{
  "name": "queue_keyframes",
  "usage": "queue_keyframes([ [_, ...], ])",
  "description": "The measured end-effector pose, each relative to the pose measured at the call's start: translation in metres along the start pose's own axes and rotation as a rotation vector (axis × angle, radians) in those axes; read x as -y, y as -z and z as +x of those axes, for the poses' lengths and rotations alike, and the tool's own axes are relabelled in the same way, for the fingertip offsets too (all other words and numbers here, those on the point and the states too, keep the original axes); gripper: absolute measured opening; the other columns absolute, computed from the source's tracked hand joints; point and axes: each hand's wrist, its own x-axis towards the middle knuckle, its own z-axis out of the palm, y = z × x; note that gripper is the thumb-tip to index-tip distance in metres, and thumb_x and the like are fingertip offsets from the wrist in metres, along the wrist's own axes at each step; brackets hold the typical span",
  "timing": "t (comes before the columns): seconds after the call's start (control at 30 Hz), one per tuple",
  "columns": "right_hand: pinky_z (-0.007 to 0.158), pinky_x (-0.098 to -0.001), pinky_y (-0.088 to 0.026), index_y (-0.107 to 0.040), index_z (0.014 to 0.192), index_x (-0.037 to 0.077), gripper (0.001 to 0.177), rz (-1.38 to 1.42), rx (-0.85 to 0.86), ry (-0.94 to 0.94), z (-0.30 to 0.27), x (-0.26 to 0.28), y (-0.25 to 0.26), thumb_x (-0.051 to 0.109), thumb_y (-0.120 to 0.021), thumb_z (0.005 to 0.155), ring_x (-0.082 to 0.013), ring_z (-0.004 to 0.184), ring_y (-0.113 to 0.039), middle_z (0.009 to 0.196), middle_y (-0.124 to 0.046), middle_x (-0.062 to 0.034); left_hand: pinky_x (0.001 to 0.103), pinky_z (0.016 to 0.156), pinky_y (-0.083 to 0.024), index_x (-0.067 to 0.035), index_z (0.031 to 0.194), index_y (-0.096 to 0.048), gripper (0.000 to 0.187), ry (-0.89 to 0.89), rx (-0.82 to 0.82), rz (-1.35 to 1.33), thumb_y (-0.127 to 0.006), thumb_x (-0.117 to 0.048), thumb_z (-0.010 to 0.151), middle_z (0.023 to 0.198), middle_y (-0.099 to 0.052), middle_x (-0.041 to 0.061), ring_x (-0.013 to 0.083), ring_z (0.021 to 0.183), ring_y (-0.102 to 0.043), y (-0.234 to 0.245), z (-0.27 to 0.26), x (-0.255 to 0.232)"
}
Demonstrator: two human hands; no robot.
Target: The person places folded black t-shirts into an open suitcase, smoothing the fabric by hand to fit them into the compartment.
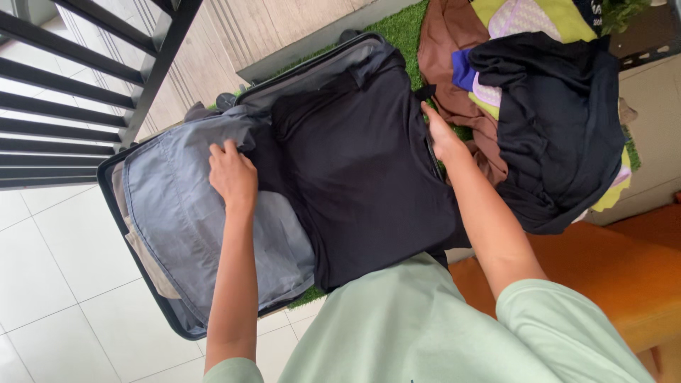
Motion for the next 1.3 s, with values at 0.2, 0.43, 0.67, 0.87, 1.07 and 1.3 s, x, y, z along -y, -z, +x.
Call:
queue_keyframes([
  [0.2, 0.107, -0.0401, -0.05, -0.068, 0.121, 0.007, 0.034, 0.172, 0.01, 0.244, 0.049, 0.003, 0.021, 0.026, -0.068, 0.093, -0.0268, 0.117, -0.065, 0.123, -0.072, -0.0099, 0.041, 0.082, -0.049, -0.002, 0.116, -0.059, 0.038, -0.046, 0.087, 0.281, -0.069, -0.005, 0.08, 0.12, -0.054, 0.017, 0.034, 0.105, -0.057, -0.037, 0.0, -0.016],
  [0.43, 0.11, -0.0426, -0.053, -0.066, 0.124, 0.004, 0.034, 0.411, 0.145, 0.368, 0.027, 0.023, 0.038, 0.02, -0.065, 0.094, -0.0256, 0.115, -0.07, 0.125, -0.072, -0.0092, 0.044, 0.093, -0.045, 0.001, 0.14, -0.051, 0.063, -0.097, 0.038, 0.209, -0.068, -0.004, 0.08, 0.139, -0.05, 0.023, 0.0369, 0.116, -0.053, -0.032, 0.006, -0.022],
  [0.67, 0.083, -0.0325, -0.055, -0.057, 0.14, 0.006, 0.055, -0.532, -0.12, 0.473, -0.086, -0.007, 0.027, 0.033, -0.071, 0.094, -0.0148, 0.096, -0.067, 0.111, -0.069, -0.0054, 0.047, 0.103, -0.043, 0.005, 0.152, -0.041, 0.072, -0.092, -0.032, -0.075, -0.072, -0.023, 0.093, 0.136, -0.051, 0.021, 0.0384, 0.123, -0.052, 0.013, -0.081, -0.056],
  [0.87, 0.081, -0.0308, -0.055, -0.067, 0.127, -0.001, 0.049, -0.957, -0.244, 0.518, -0.169, -0.072, 0.05, 0.028, -0.077, 0.089, -0.0143, 0.091, -0.068, 0.106, -0.073, -0.0099, 0.04, 0.081, -0.044, 0.001, 0.15, -0.041, 0.085, -0.101, 0.49, 0.165, -0.077, -0.03, 0.079, 0.112, -0.059, 0.012, 0.0278, 0.101, -0.055, 0.003, -0.212, -0.078],
  [1.07, 0.072, -0.0294, -0.052, -0.072, 0.113, -0.002, 0.037, -1.02, -0.465, 0.622, -0.205, -0.103, 0.054, 0.027, -0.078, 0.09, -0.0118, 0.077, -0.066, 0.086, -0.073, -0.0065, 0.033, 0.078, -0.044, -0.004, 0.155, -0.044, 0.076, -0.32, 0.497, 0.366, -0.072, -0.014, 0.085, 0.092, -0.056, 0.003, 0.0205, 0.094, -0.055, -0.022, -0.247, -0.062],
  [1.3, 0.061, -0.0253, -0.042, -0.071, 0.101, -0.002, 0.024, -0.878, -0.424, 0.655, -0.218, -0.111, 0.082, 0.021, -0.074, 0.096, -0.0047, 0.067, -0.05, 0.074, -0.062, 0.0019, 0.044, 0.061, -0.055, -0.003, 0.134, -0.055, 0.045, -0.017, 0.376, -0.195, -0.061, -0.005, 0.089, 0.097, -0.065, 0.014, 0.0336, 0.077, -0.068, 0.027, -0.256, -0.054],
])
